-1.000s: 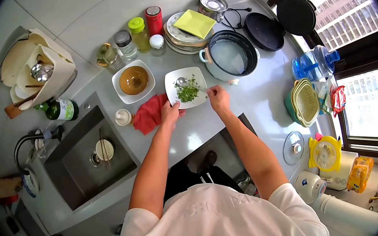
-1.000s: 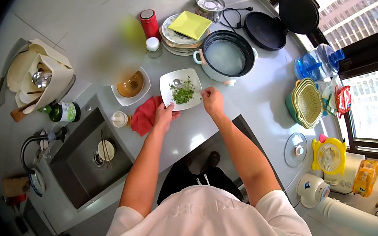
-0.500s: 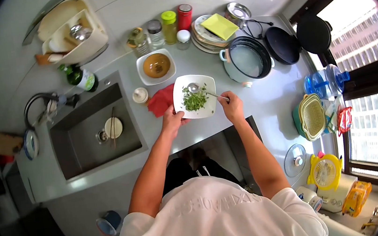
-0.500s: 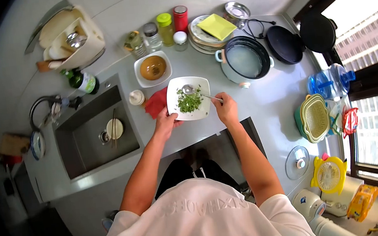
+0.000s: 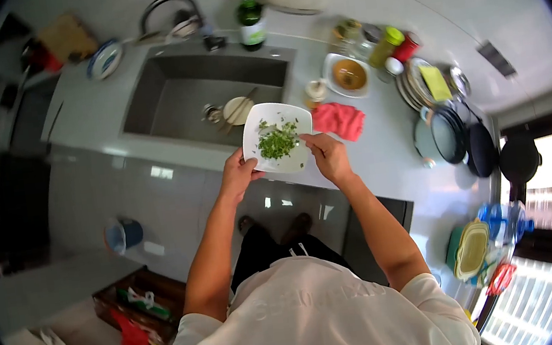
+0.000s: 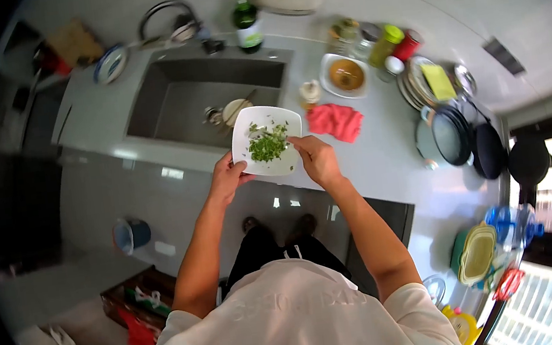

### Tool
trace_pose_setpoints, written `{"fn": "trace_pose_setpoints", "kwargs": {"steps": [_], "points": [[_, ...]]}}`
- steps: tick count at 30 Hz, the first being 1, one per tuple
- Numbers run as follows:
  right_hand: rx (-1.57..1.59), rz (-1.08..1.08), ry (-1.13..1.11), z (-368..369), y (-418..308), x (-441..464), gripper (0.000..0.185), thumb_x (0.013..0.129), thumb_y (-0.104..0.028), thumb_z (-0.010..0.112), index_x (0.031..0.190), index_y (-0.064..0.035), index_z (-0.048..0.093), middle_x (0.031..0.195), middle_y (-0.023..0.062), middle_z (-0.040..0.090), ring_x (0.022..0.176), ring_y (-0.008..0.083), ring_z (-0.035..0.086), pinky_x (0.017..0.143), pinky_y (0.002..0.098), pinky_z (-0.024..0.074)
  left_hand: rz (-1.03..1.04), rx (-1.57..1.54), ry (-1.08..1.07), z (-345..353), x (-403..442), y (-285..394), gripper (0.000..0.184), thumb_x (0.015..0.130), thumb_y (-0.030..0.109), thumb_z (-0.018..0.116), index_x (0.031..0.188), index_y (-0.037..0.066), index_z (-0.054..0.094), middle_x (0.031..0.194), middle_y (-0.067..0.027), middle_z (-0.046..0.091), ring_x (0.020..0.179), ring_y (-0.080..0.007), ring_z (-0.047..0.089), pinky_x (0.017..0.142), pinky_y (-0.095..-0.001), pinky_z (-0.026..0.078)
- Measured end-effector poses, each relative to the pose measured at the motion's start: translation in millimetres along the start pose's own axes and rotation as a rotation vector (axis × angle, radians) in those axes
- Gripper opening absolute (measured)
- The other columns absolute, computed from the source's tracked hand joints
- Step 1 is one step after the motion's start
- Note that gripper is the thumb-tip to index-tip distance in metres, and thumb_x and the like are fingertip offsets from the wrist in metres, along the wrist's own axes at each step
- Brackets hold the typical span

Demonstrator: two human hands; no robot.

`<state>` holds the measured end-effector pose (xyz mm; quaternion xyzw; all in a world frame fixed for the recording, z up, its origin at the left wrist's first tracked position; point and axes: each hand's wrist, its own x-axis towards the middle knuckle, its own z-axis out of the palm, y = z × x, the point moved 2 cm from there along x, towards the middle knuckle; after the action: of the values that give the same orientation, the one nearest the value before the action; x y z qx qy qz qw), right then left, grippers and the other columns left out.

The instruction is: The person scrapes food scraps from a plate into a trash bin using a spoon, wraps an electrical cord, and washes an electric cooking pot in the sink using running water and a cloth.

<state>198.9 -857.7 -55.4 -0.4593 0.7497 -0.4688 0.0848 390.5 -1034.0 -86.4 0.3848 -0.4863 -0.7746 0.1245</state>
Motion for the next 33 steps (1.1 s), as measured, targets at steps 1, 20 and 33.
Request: {"fn": "trace_pose_setpoints", "kwargs": {"steps": [1,20,33], "points": [[0.008,-0.07,-0.071,20,-16,8,0.032,0.09,0.007,0.06,0.117,-0.0064,0.072,0.09,0.0097,0.069,0.076,0.0197,0.065,0.072,0.0307,0.053,0.016,-0.05,0.04,-21,-12,7,0.037,0.095,-0.001,0.054,0.132,0.003,0.058,0.111,-0.0065,0.066,0.094,-0.0159,0.069,0.078,-0.032,0.064],[0.312,0.007,-0.878,509,-281,47,0.023,0.101,-0.011,0.06,0.12,-0.0086,0.073,0.087,0.0036,0.072,0.073,0.0105,0.062,0.069,0.0262,0.0525,0.236,-0.475,0.936,-491,-203,-3,0.045,0.093,0.002,0.055,0.138,0.001,0.053,0.111,-0.0099,0.065,0.093,-0.0195,0.068,0.079,-0.0335,0.061],[0.458,-0.017,-1.514,817,-388,6,0.031,0.096,0.002,0.058,0.121,-0.0082,0.072,0.092,0.0026,0.07,0.075,0.0107,0.059,0.069,0.0253,0.051,0.11,-0.641,1.51,-699,-273,-68,0.039,0.092,0.0,0.051,0.131,-0.003,0.056,0.109,-0.0147,0.066,0.093,-0.0213,0.069,0.072,-0.0328,0.064]]}}
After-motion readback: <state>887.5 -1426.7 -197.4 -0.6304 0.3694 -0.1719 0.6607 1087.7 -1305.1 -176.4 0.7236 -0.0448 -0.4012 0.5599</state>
